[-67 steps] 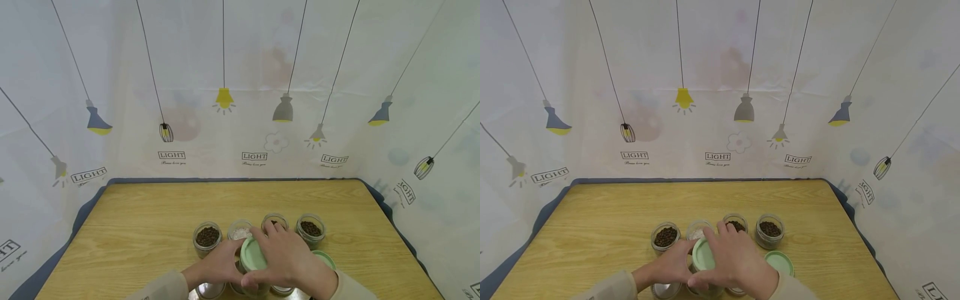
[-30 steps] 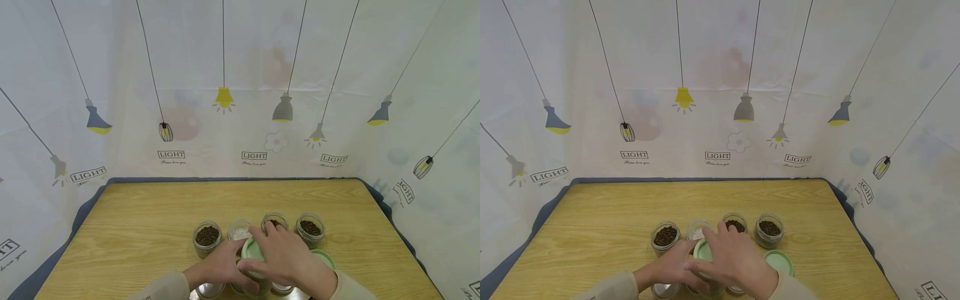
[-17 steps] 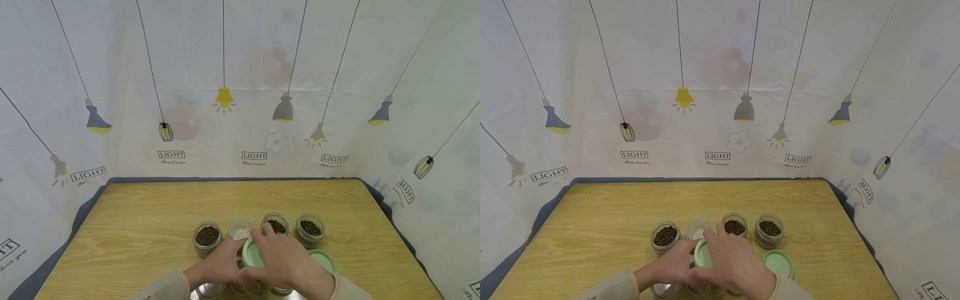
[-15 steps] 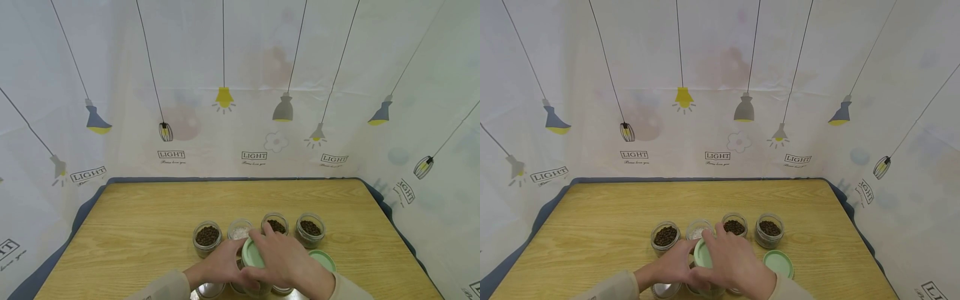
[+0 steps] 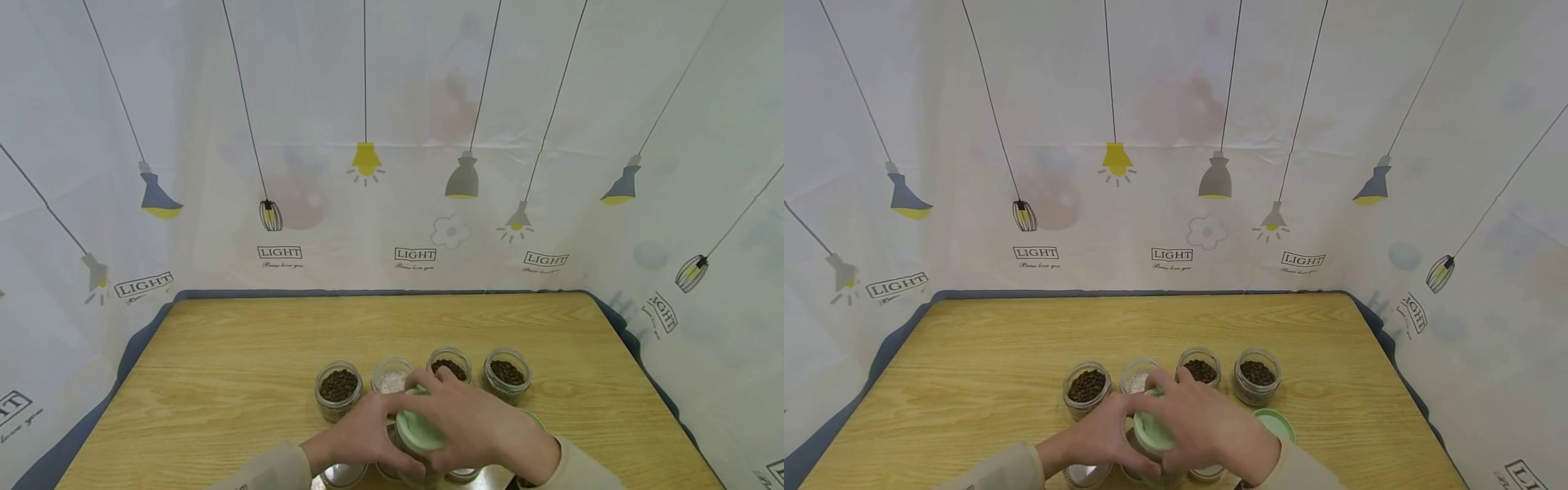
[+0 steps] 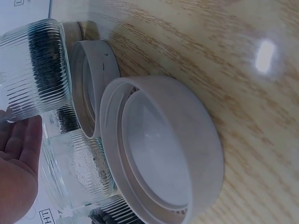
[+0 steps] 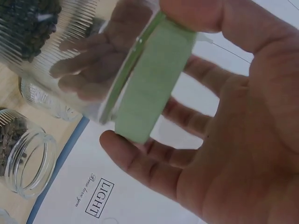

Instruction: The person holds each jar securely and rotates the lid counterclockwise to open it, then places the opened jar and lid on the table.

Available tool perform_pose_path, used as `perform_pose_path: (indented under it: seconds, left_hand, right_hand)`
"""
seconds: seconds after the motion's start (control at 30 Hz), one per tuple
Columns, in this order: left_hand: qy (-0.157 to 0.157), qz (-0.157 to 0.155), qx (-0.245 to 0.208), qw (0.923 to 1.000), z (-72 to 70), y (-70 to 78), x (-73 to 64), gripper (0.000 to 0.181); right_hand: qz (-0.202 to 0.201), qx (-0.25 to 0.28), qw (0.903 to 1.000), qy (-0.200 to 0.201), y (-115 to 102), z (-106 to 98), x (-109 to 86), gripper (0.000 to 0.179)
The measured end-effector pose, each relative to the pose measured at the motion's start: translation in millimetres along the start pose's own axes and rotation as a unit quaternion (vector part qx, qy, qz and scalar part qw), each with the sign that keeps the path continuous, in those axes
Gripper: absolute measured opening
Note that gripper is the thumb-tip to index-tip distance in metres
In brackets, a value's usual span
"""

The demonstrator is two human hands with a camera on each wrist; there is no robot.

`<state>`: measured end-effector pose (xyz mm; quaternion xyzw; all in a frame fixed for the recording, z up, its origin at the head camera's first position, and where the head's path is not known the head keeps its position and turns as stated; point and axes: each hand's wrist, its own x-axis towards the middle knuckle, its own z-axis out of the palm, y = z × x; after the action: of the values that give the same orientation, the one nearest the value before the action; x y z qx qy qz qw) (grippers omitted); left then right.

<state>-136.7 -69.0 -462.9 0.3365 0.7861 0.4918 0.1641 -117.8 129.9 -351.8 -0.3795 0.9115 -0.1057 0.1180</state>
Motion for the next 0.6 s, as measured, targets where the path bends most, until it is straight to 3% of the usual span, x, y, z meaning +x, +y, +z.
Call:
perform_pose_path:
  seconds: [0.17, 0.37, 0.5, 0.6]
  left_hand:
    - [-0.001, 0.008, -0.004, 1.0000, -0.3, -0.9, -0.1, 0.064]
    - [0.005, 0.012, 0.006, 0.9999, -1.2, -2.1, 1.1, 0.064]
    - [0.009, 0.014, 0.018, 0.9997, -0.9, -1.6, 1.4, 0.064]
    - [0.012, 0.012, 0.024, 0.9996, -0.8, -1.7, 1.5, 0.066]
  right_hand:
    - [-0.005, -0.028, 0.9996, 0.004, -1, -3, -2.2, 0.085]
    - [0.082, -0.052, 0.9943, 0.046, -6, 2, -1.1, 0.100]
    - [0.127, -0.048, 0.9902, 0.032, -10, 7, 1.4, 0.107]
    - [0.134, -0.047, 0.9895, 0.024, -12, 9, 2.8, 0.107]
